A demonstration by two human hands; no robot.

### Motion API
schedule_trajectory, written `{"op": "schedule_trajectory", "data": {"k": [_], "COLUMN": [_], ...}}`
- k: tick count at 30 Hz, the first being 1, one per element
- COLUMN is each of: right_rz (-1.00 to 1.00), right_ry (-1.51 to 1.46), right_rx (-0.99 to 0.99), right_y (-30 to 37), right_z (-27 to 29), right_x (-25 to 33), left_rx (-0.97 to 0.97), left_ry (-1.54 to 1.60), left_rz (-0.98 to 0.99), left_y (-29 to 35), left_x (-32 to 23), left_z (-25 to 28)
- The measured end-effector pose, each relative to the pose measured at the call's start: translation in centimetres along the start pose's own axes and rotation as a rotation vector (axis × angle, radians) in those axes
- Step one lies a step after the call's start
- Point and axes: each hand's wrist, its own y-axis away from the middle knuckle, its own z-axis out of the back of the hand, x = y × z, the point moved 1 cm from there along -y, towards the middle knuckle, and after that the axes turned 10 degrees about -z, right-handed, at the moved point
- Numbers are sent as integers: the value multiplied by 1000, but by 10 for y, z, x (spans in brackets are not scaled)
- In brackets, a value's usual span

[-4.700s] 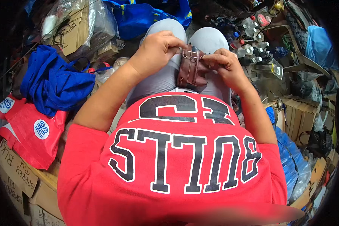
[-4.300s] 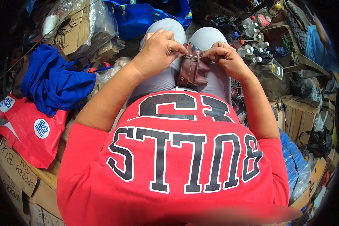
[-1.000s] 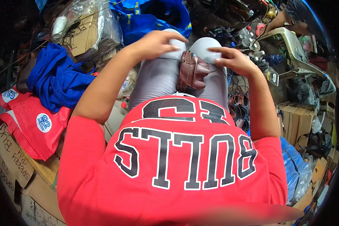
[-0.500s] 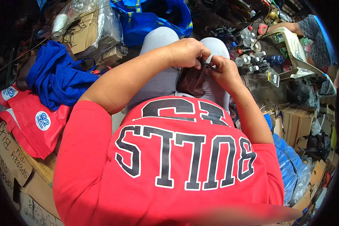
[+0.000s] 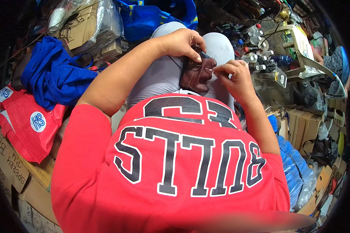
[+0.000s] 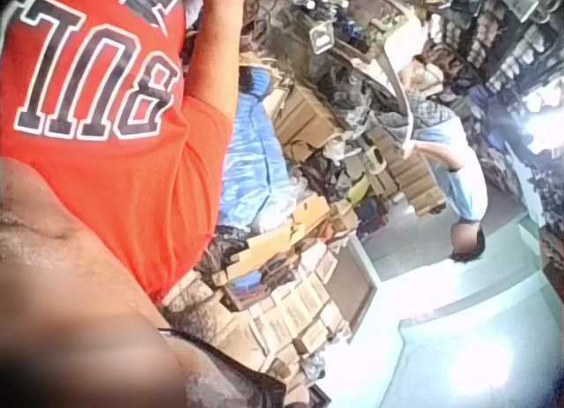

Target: Hand-stitching and threading a leather shoe upper and assembling components.

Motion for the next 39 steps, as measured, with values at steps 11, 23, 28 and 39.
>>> {"op": "schedule_trajectory", "data": {"k": [11, 23, 28, 39], "right_rz": [-16, -45, -13, 368], "right_ry": [-174, -278, -423, 50], "right_rx": [-10, 207, 333, -28], "right_y": [-15, -31, -47, -41], "right_z": [4, 5, -5, -1], "right_x": [7, -2, -19, -5], "left_rx": [-8, 10, 2, -65], "left_ry": [-30, -40, -10, -153], "left_rz": [-45, -32, -54, -132], "left_y": [3, 2, 2, 5], "left_x": [-2, 0, 1, -1], "left_z": [1, 3, 2, -3]}}
